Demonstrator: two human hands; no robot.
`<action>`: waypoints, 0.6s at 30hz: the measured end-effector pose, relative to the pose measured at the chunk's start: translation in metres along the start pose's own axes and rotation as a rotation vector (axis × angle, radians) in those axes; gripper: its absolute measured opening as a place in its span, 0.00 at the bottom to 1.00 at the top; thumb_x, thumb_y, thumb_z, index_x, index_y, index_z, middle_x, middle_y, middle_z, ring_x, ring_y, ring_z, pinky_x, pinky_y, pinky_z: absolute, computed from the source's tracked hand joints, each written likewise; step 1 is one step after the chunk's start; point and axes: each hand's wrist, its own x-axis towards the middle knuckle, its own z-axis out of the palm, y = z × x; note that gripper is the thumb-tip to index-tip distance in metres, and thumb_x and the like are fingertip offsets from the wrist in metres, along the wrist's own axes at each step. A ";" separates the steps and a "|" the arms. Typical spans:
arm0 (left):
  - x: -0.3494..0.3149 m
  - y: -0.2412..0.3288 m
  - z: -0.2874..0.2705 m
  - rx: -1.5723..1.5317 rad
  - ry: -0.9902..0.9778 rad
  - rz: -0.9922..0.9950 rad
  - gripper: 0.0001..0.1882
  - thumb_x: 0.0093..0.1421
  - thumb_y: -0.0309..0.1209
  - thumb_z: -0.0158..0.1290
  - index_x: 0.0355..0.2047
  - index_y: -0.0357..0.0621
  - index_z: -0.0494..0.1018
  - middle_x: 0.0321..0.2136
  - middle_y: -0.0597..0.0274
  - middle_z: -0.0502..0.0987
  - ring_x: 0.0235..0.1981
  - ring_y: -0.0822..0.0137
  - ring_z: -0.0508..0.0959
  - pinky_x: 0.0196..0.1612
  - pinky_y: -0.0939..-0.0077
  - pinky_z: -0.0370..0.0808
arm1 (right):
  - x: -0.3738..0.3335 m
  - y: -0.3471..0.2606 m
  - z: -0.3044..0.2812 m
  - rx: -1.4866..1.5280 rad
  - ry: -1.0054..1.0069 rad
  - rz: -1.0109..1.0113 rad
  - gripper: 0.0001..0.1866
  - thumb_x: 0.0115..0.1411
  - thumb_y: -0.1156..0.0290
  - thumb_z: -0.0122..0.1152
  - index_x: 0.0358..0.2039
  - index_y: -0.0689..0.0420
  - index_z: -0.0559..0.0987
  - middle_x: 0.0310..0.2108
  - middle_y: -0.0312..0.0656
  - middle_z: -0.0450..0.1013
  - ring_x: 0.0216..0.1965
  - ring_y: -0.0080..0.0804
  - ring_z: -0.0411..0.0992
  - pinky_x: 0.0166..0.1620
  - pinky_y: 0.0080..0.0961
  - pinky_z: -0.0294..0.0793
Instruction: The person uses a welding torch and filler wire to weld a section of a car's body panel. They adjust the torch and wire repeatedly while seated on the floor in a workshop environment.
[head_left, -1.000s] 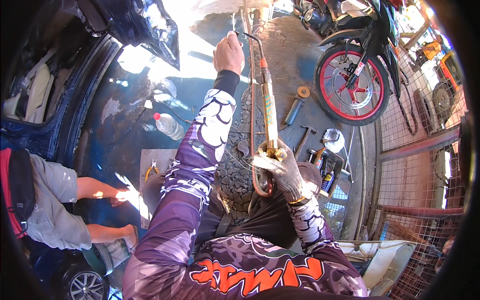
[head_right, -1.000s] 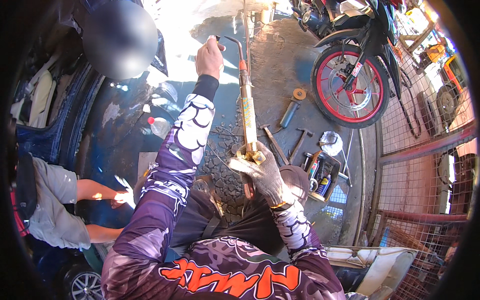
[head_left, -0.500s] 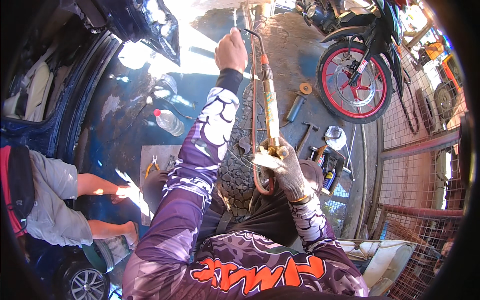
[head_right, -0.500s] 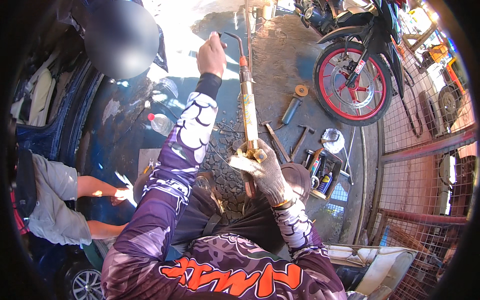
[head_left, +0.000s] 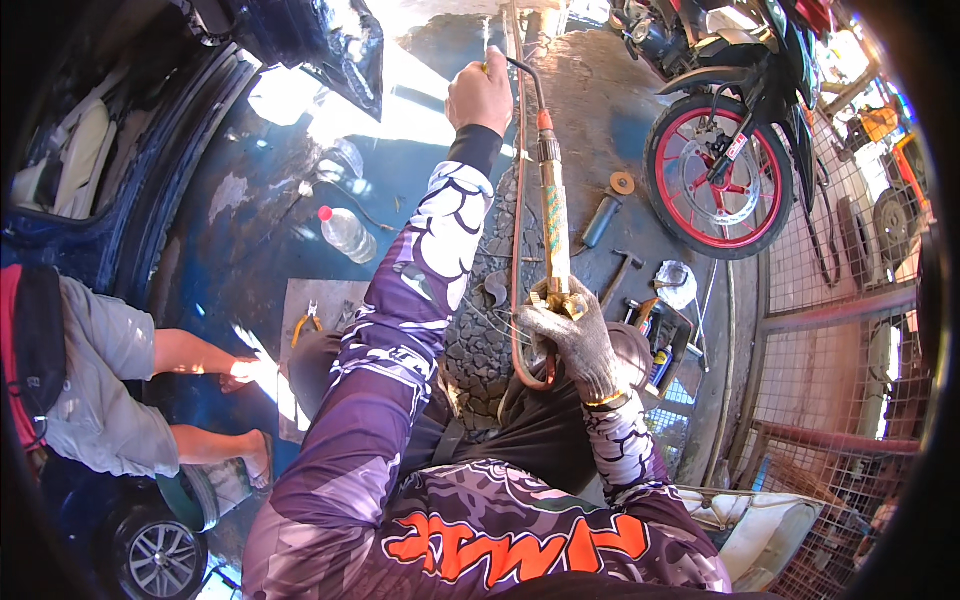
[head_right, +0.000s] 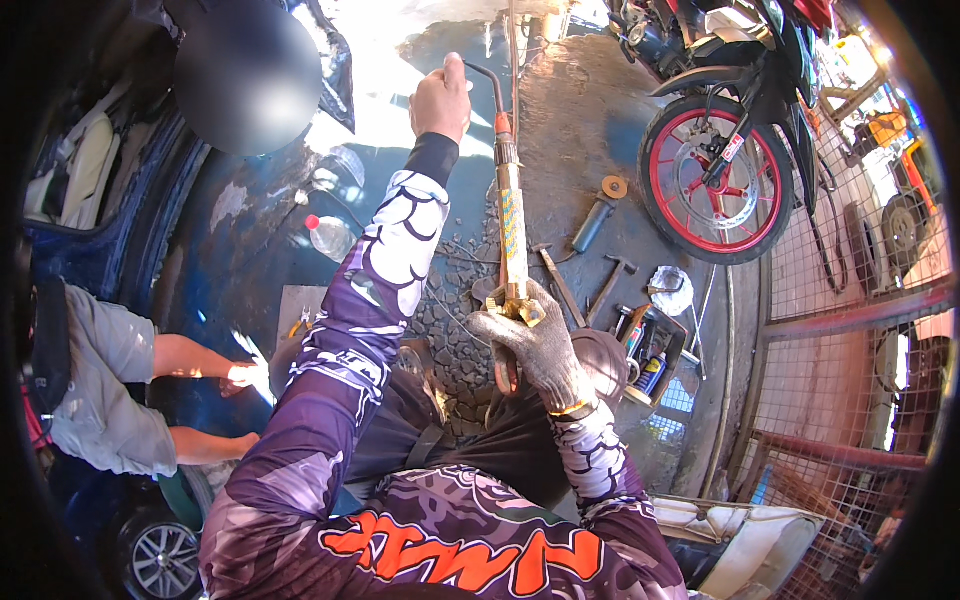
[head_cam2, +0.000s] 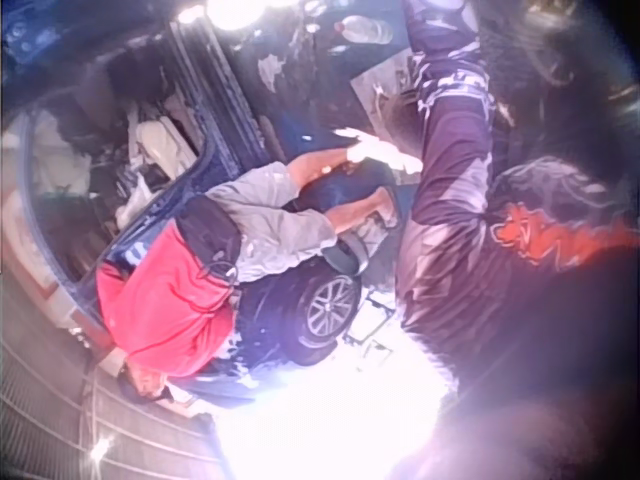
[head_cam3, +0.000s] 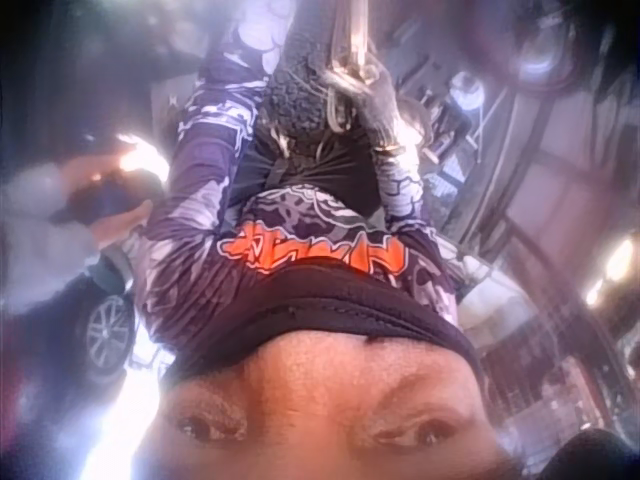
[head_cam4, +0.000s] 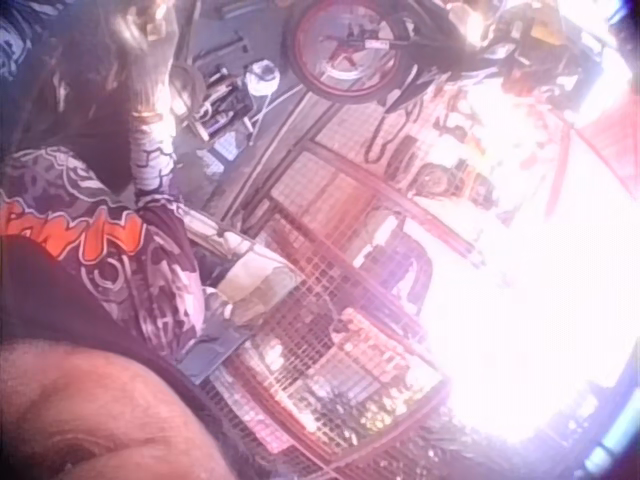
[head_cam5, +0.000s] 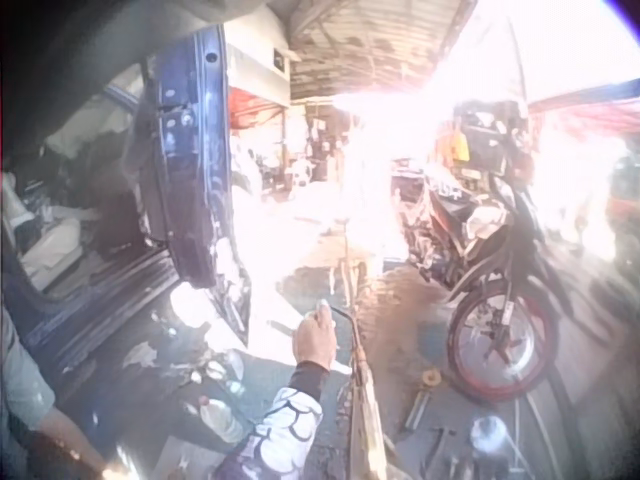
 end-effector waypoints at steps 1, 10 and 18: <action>-0.004 -0.004 0.000 -0.015 -0.016 -0.004 0.38 0.71 0.59 0.36 0.28 0.38 0.81 0.31 0.41 0.84 0.40 0.38 0.82 0.49 0.46 0.75 | 0.000 -0.001 0.001 -0.007 0.000 -0.007 0.16 0.58 0.72 0.76 0.41 0.58 0.77 0.28 0.29 0.74 0.24 0.14 0.70 0.27 0.15 0.69; -0.046 -0.054 -0.011 -0.057 -0.038 -0.052 0.38 0.72 0.59 0.35 0.46 0.39 0.84 0.31 0.53 0.85 0.41 0.50 0.84 0.49 0.60 0.75 | 0.003 0.001 0.003 0.092 0.064 0.019 0.12 0.63 0.67 0.70 0.41 0.59 0.77 0.23 0.32 0.73 0.18 0.16 0.69 0.20 0.15 0.67; -0.030 -0.045 -0.008 -0.097 0.064 -0.045 0.39 0.70 0.64 0.39 0.26 0.40 0.82 0.27 0.45 0.84 0.35 0.42 0.83 0.44 0.53 0.76 | 0.001 -0.007 0.000 0.040 -0.001 0.056 0.14 0.62 0.70 0.73 0.42 0.58 0.76 0.25 0.31 0.74 0.20 0.15 0.69 0.23 0.15 0.67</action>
